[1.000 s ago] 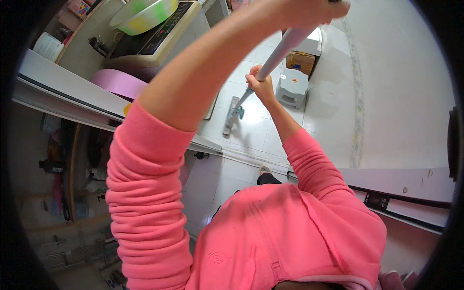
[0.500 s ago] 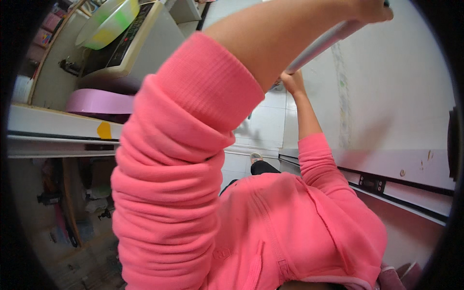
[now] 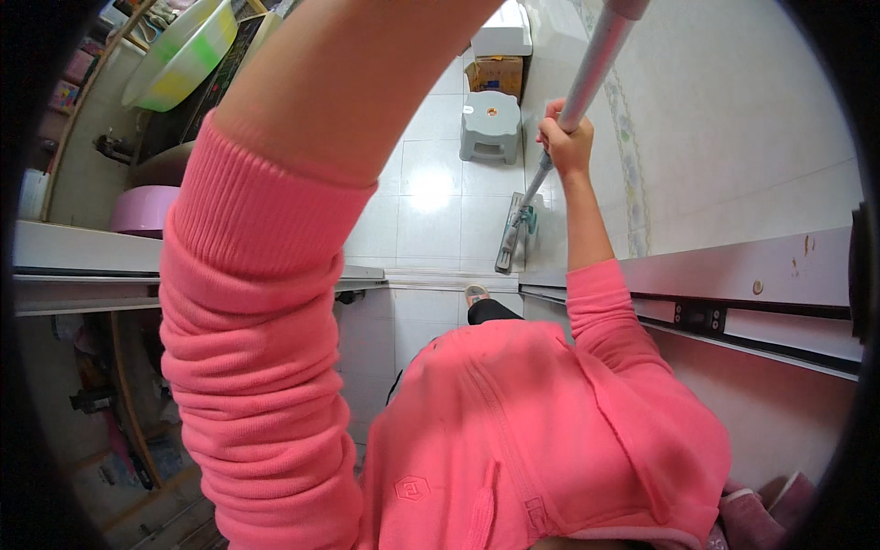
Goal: The person mops the tiled floor of a bathroom using a flat mop, moving around a squat toilet and a bucket. After mopping, the person rinses a small cloth under the sink faucet.
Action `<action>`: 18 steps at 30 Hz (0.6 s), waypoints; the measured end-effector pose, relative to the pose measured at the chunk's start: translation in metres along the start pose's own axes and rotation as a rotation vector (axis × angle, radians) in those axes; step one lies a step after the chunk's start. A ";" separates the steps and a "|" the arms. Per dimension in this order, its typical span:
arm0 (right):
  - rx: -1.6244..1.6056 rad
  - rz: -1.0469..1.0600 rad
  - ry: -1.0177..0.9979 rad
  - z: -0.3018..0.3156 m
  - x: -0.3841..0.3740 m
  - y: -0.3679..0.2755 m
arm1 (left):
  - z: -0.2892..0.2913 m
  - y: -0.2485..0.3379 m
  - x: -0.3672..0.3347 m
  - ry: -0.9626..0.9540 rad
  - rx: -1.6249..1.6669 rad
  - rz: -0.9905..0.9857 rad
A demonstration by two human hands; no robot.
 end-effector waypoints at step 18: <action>-0.094 -0.029 0.082 -0.119 0.012 0.003 | 0.003 -0.007 0.042 -0.051 -0.077 0.005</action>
Point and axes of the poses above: each hand's wrist, its own x-axis away from the middle knuckle, its own z-axis out of the back of the hand, y = z × x, the point moved 2 cm from there along -x, towards the middle knuckle, and after that the axes turned 6 degrees about -z, right-handed, at the moved point
